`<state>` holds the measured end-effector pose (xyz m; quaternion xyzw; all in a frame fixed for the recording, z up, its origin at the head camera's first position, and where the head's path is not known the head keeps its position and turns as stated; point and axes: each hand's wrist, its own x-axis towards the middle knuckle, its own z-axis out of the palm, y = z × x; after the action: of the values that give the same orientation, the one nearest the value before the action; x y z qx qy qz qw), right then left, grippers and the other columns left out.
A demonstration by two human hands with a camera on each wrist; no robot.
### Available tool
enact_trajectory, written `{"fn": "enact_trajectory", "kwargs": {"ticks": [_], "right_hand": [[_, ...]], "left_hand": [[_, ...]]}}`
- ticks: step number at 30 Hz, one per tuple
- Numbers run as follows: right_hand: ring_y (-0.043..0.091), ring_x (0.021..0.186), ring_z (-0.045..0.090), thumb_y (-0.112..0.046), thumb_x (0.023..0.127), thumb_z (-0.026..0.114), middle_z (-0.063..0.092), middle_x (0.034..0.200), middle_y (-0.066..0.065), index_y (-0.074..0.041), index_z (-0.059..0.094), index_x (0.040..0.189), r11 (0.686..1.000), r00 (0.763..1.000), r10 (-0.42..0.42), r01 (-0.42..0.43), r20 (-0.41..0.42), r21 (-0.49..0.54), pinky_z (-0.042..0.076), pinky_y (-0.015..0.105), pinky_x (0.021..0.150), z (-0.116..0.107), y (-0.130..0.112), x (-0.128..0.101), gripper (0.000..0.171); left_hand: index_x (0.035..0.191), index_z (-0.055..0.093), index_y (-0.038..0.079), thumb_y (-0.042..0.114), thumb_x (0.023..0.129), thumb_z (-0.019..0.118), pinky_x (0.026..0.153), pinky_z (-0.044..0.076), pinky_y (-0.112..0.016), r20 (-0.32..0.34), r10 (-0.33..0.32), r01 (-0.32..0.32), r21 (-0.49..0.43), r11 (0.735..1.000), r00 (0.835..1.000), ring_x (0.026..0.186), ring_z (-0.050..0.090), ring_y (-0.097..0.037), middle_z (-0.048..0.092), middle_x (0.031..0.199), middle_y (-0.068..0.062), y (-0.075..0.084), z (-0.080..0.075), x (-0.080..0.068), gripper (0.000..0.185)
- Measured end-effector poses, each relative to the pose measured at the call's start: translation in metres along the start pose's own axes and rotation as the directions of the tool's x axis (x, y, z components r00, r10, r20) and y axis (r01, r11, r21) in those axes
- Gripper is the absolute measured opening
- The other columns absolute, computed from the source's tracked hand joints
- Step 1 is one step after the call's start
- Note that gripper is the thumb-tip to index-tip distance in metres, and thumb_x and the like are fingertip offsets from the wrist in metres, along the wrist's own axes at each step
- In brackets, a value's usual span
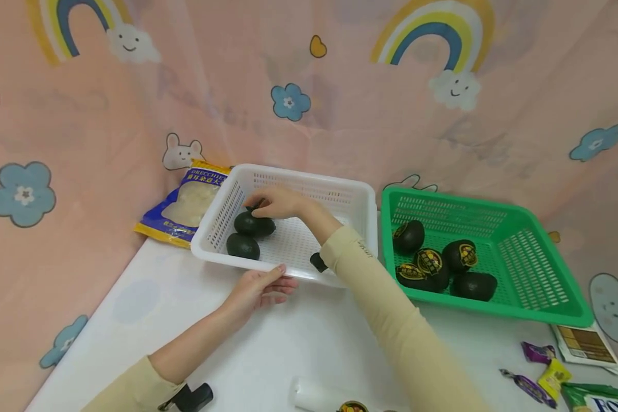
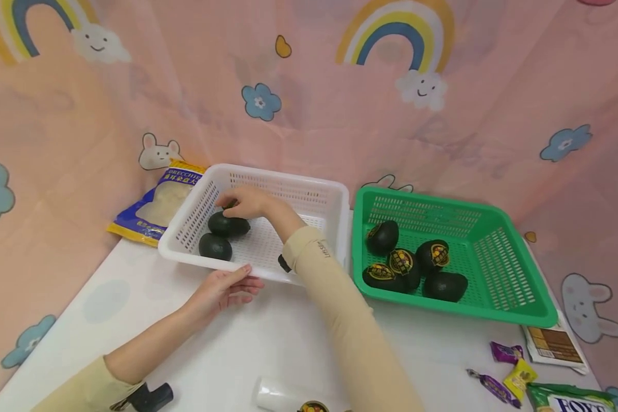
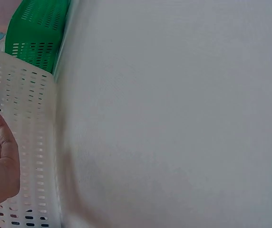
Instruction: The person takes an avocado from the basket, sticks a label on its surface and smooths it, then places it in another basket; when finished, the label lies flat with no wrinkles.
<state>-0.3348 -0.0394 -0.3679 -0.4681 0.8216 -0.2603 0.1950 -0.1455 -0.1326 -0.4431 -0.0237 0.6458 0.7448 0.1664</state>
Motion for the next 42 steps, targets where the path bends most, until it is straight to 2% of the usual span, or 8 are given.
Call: {"fn": "enact_trajectory", "kwargs": {"ticks": [5,11,17,21,27,31,36,42], "right_hand": [[0.019,0.135,0.040,-0.024,0.096,0.063,0.040,0.150,0.003,-0.017,0.047,0.145,0.995,0.994,0.042,-0.032,0.100,-0.091,0.035,0.028,0.108,0.013,0.012,0.002,0.052],[0.015,0.120,0.046,-0.025,0.084,0.079,0.051,0.130,0.003,-0.015,0.054,0.127,0.991,0.989,0.102,-0.092,0.106,-0.095,0.038,0.027,0.101,0.018,0.017,-0.005,0.051],[0.019,0.132,0.040,-0.033,0.082,0.080,0.044,0.144,0.004,-0.020,0.044,0.136,0.962,0.939,0.263,-0.240,0.221,-0.128,0.035,0.038,0.108,0.020,0.018,-0.019,0.066],[0.021,0.137,0.036,-0.036,0.081,0.080,0.039,0.150,0.005,-0.024,0.038,0.144,0.943,0.916,0.319,-0.281,0.242,-0.181,0.033,0.043,0.109,0.020,0.024,-0.027,0.077],[0.019,0.129,0.042,-0.034,0.079,0.082,0.047,0.142,0.003,-0.022,0.044,0.142,0.955,0.937,0.267,-0.226,0.225,-0.194,0.036,0.039,0.106,0.003,0.024,-0.037,0.075],[0.017,0.119,0.048,-0.033,0.080,0.080,0.051,0.134,0.002,-0.019,0.045,0.140,0.973,0.967,0.181,-0.149,0.180,-0.177,0.041,0.035,0.099,-0.021,0.011,-0.061,0.071],[0.016,0.114,0.051,-0.035,0.079,0.080,0.053,0.130,0.004,-0.012,0.039,0.142,0.987,0.988,0.095,-0.078,0.119,-0.142,0.046,0.033,0.093,-0.044,-0.012,-0.115,0.078],[0.013,0.113,0.052,-0.037,0.079,0.081,0.055,0.124,-0.002,-0.014,0.041,0.133,0.999,0.999,-0.022,0.024,0.043,-0.034,0.048,0.034,0.093,-0.036,-0.026,-0.200,0.071]], "left_hand": [[0.106,0.070,-0.006,0.041,0.098,0.057,0.078,0.055,-0.028,-0.010,-0.010,0.010,0.025,1.000,1.000,0.088,0.068,-0.015,0.073,0.093,-0.005,0.000,0.003,-0.001,0.049],[0.103,0.072,-0.005,0.041,0.098,0.056,0.078,0.054,-0.028,-0.018,-0.009,0.009,0.037,0.999,1.000,0.084,0.065,-0.012,0.072,0.092,-0.005,0.000,0.004,-0.002,0.048],[0.101,0.072,-0.005,0.038,0.099,0.056,0.076,0.053,-0.027,-0.022,-0.015,0.016,0.034,0.999,1.000,0.080,0.063,-0.010,0.072,0.087,-0.001,0.000,0.004,-0.002,0.046],[0.100,0.072,-0.005,0.038,0.099,0.057,0.077,0.053,-0.028,-0.026,-0.019,0.020,0.033,0.999,0.999,0.081,0.063,-0.011,0.071,0.088,-0.002,0.000,0.003,-0.002,0.045],[0.097,0.072,-0.001,0.041,0.098,0.058,0.079,0.053,-0.029,-0.040,-0.021,0.023,0.037,0.999,0.999,0.082,0.063,-0.013,0.072,0.091,-0.007,-0.001,0.000,-0.001,0.045],[0.097,0.072,0.000,0.042,0.097,0.058,0.079,0.053,-0.030,-0.050,-0.029,0.031,0.044,0.999,0.998,0.083,0.063,-0.014,0.072,0.095,-0.010,0.000,0.002,0.000,0.044],[0.098,0.072,0.000,0.042,0.098,0.058,0.080,0.053,-0.030,-0.048,-0.031,0.034,0.059,0.998,0.998,0.084,0.063,-0.015,0.072,0.093,-0.007,0.000,0.002,0.000,0.045],[0.099,0.072,-0.001,0.038,0.098,0.058,0.080,0.053,-0.031,-0.054,-0.032,0.034,0.037,0.999,0.998,0.083,0.063,-0.014,0.072,0.091,-0.003,0.001,0.005,-0.001,0.042]]}}
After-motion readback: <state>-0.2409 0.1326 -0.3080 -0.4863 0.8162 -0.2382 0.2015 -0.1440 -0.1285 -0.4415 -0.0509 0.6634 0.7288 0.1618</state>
